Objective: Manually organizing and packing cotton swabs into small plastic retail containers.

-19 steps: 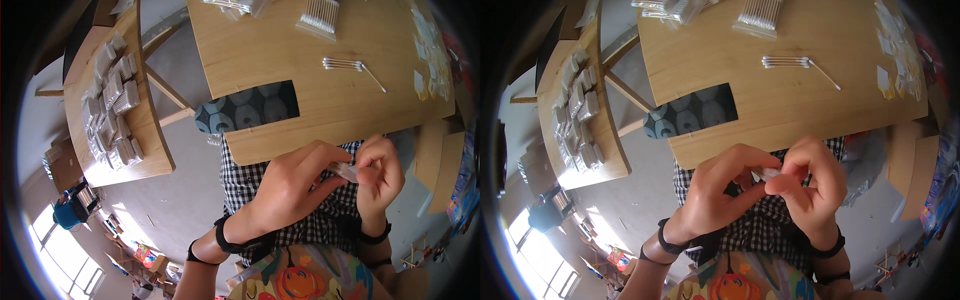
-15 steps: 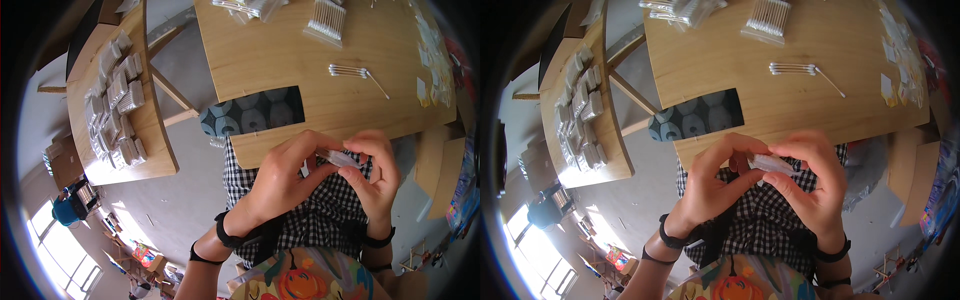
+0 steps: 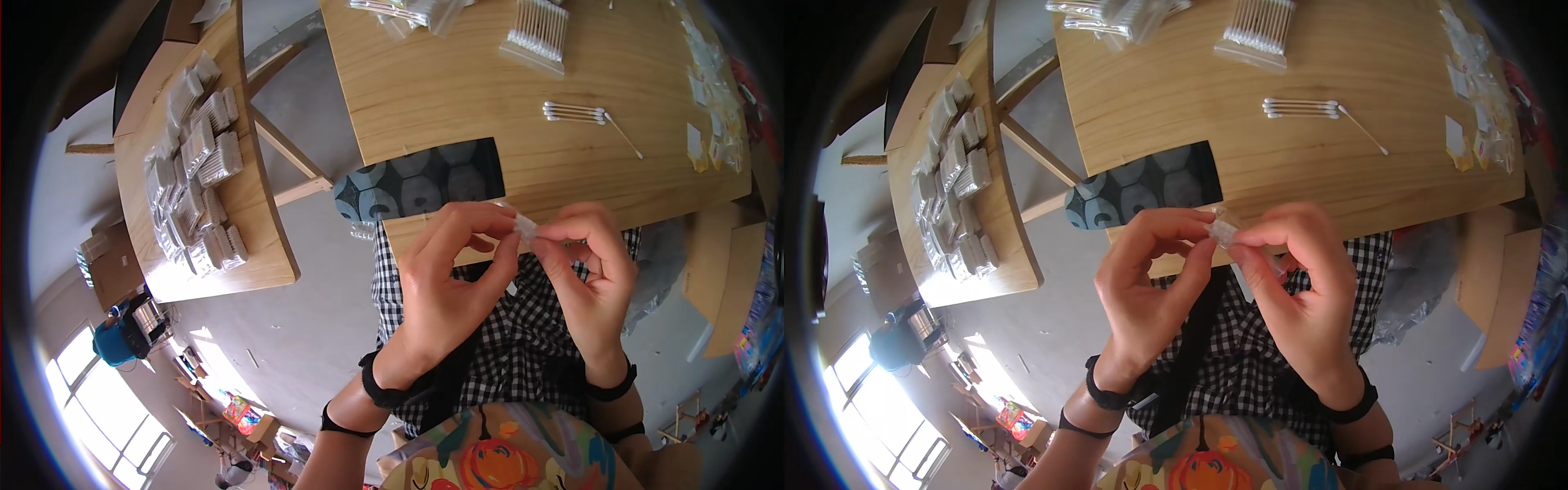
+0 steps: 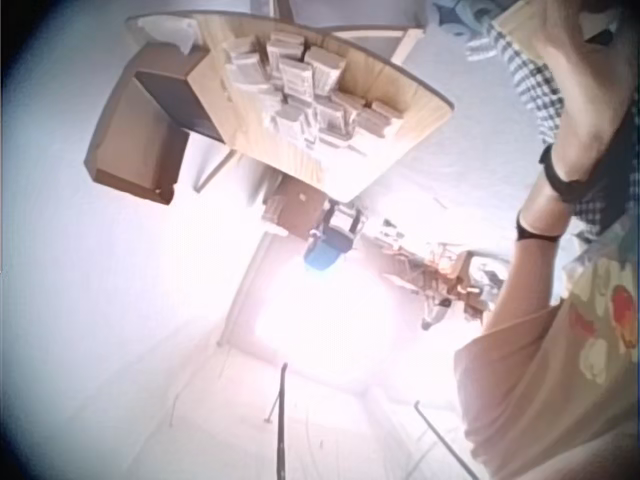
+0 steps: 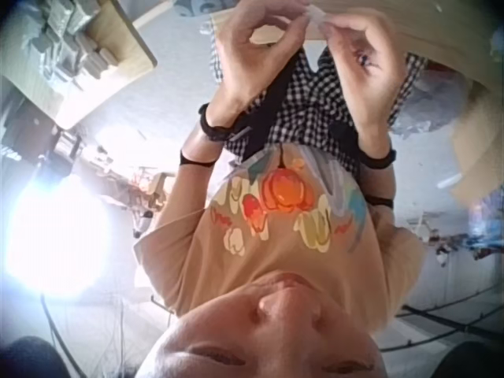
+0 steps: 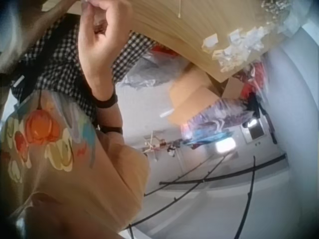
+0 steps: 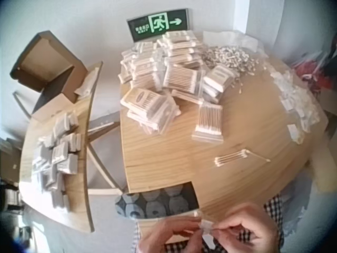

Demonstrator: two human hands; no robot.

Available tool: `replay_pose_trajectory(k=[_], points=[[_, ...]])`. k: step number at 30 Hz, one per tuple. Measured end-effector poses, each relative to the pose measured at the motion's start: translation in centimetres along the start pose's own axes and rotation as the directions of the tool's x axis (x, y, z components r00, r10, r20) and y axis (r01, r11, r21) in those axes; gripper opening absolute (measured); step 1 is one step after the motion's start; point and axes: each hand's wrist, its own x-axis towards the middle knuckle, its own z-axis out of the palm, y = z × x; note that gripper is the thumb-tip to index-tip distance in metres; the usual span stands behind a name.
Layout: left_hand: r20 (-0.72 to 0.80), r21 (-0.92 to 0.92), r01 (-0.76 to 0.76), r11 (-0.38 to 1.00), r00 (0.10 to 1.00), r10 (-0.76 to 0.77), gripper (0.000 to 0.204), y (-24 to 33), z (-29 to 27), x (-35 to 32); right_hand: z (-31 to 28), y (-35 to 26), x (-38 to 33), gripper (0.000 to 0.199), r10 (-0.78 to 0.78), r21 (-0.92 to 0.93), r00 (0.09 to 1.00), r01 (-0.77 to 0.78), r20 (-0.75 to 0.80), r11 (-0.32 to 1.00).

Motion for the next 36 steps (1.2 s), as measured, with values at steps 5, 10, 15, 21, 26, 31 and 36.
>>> replay_pose_trajectory(k=[5,10,15,21,26,31,36], points=[[-0.043,0.130,0.020,0.991,0.999,-0.015,0.013,0.9,0.1,0.1,0.9,-0.3,-0.5,0.011,0.094,0.154,0.996,-0.093,0.003,0.984],[-0.041,0.371,-0.074,0.926,0.995,0.096,0.012,1.5,0.3,0.1,1.0,-0.1,-0.6,0.014,0.076,0.176,0.997,-0.077,0.012,0.981],[-0.003,0.503,0.008,0.864,1.000,-0.008,0.010,3.0,0.3,0.4,1.1,-0.1,-0.7,0.014,0.052,0.171,0.999,-0.051,-0.001,0.984],[0.002,0.465,-0.030,0.885,0.999,0.033,0.012,2.2,0.2,0.4,1.2,0.2,-0.9,0.014,0.017,0.152,1.000,-0.016,-0.008,0.988],[0.024,0.500,0.008,0.866,0.999,-0.023,0.013,2.6,0.1,0.5,1.3,0.0,-1.0,0.015,0.010,0.134,1.000,-0.008,-0.015,0.991],[0.034,0.606,0.071,0.792,0.993,-0.114,0.010,3.7,-0.1,0.6,1.4,0.1,-1.1,0.015,-0.040,0.082,0.999,0.041,-0.015,0.996],[0.058,0.356,0.111,0.928,0.988,-0.141,0.013,2.4,-1.0,-0.1,0.8,0.2,-0.9,0.014,0.052,0.136,0.999,-0.051,-0.002,0.989]])
